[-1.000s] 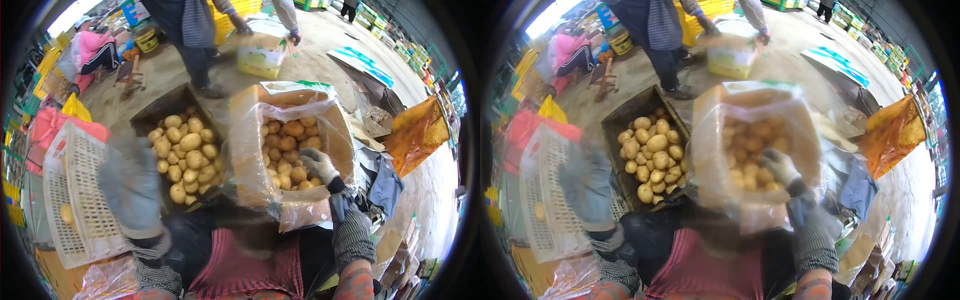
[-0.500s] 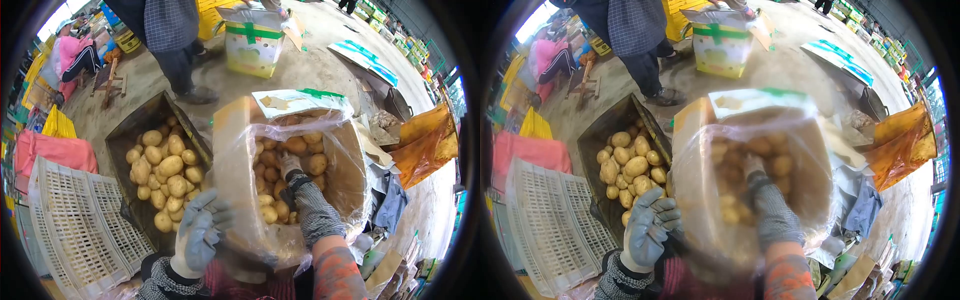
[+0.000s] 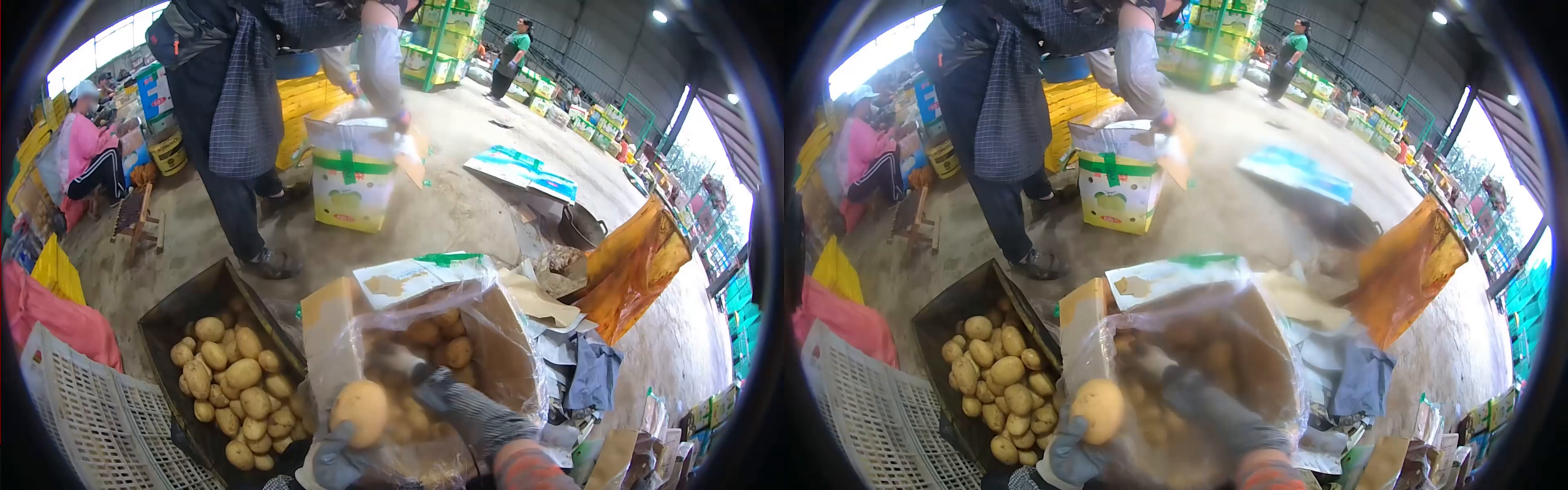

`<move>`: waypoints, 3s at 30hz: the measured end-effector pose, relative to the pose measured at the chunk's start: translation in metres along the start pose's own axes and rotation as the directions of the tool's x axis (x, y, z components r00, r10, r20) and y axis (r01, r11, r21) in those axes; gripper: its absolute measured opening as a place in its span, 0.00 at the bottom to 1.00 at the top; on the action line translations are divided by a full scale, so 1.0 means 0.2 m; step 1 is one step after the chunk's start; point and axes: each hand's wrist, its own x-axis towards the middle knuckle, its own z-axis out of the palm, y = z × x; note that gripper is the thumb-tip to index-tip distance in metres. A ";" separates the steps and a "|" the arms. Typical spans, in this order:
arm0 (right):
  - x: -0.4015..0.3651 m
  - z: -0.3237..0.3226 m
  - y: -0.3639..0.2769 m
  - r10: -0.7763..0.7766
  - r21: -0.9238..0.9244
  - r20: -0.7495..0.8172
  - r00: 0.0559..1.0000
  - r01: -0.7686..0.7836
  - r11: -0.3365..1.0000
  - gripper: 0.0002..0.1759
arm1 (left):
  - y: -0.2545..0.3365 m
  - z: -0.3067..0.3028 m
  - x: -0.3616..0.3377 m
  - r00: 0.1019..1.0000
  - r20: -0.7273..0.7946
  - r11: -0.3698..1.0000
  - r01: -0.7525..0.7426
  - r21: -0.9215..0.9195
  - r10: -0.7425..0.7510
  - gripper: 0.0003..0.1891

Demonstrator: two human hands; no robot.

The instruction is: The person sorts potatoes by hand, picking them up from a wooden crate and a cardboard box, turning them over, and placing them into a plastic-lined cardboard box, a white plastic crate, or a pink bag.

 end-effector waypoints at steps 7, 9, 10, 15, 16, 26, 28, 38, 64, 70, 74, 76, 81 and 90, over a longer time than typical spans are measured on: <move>0.44 0.35 0.34 0.172 -0.633 -0.117 0.978 -0.207 0.746 0.24 | 0.16 -0.07 -0.05 0.891 -0.202 0.876 -0.319 0.362 0.407 0.46; 0.41 0.32 0.34 0.173 -0.609 -0.123 0.977 -0.212 0.764 0.25 | 0.19 -0.05 -0.08 0.881 -0.227 0.842 -0.277 0.463 0.415 0.46; 0.37 0.30 0.35 0.174 -0.573 -0.124 0.977 -0.214 0.791 0.25 | 0.20 -0.04 -0.08 0.880 -0.233 0.842 -0.274 0.464 0.415 0.46; -0.06 0.06 0.10 0.088 0.328 -0.076 0.993 -0.058 0.943 0.29 | 0.21 -0.06 -0.07 0.913 -0.125 0.905 -0.354 0.236 0.389 0.43; -0.17 0.01 0.02 0.078 0.574 -0.059 0.995 -0.030 0.818 0.30 | 0.20 -0.04 -0.06 0.905 -0.108 0.900 -0.386 0.204 0.412 0.40; -1.02 -0.20 -0.72 -0.078 0.906 -0.098 0.992 0.121 0.405 0.39 | -0.03 -0.05 -0.12 0.946 0.022 0.758 -0.273 0.592 0.324 0.26; -1.12 -0.17 -0.78 -0.098 0.894 -0.131 0.986 0.160 0.419 0.40 | -0.09 -0.02 -0.15 0.976 -0.036 0.776 -0.146 0.614 0.213 0.28; -1.47 -0.08 -0.94 -0.373 0.161 -0.299 0.879 0.431 0.888 0.49 | -0.22 0.16 -0.33 0.957 0.152 0.965 0.226 0.131 -0.245 0.33; -1.12 0.15 -0.66 0.028 0.413 -0.312 0.950 0.109 0.904 0.13 | -0.08 -0.05 -0.45 0.956 -0.199 0.925 0.264 0.274 -0.214 0.22; -1.03 0.27 -0.50 -0.224 -0.370 -0.190 0.956 0.142 0.918 0.38 | 0.31 -0.02 -0.37 0.928 -0.178 0.940 -0.339 -0.042 0.327 0.27; -0.96 0.56 -0.35 -0.234 -0.649 -0.116 0.965 0.105 0.754 0.44 | 0.45 -0.01 -0.35 0.646 -0.233 0.684 -0.654 0.323 0.727 0.29; -0.89 0.56 -0.22 -0.255 -0.606 -0.113 0.960 0.137 0.783 0.45 | 0.50 -0.01 -0.34 0.499 -0.125 0.471 -0.665 0.579 0.858 0.29; -0.80 0.50 -0.22 -0.178 -0.471 -0.169 0.969 0.079 0.879 0.47 | 0.64 -0.02 -0.35 0.652 -0.024 0.642 -0.738 0.209 0.758 0.35; -0.29 0.26 -0.86 -0.482 -0.636 -0.348 0.804 0.175 0.752 0.50 | 0.82 -0.12 -0.32 0.671 -0.143 0.640 -0.739 -0.213 0.727 0.35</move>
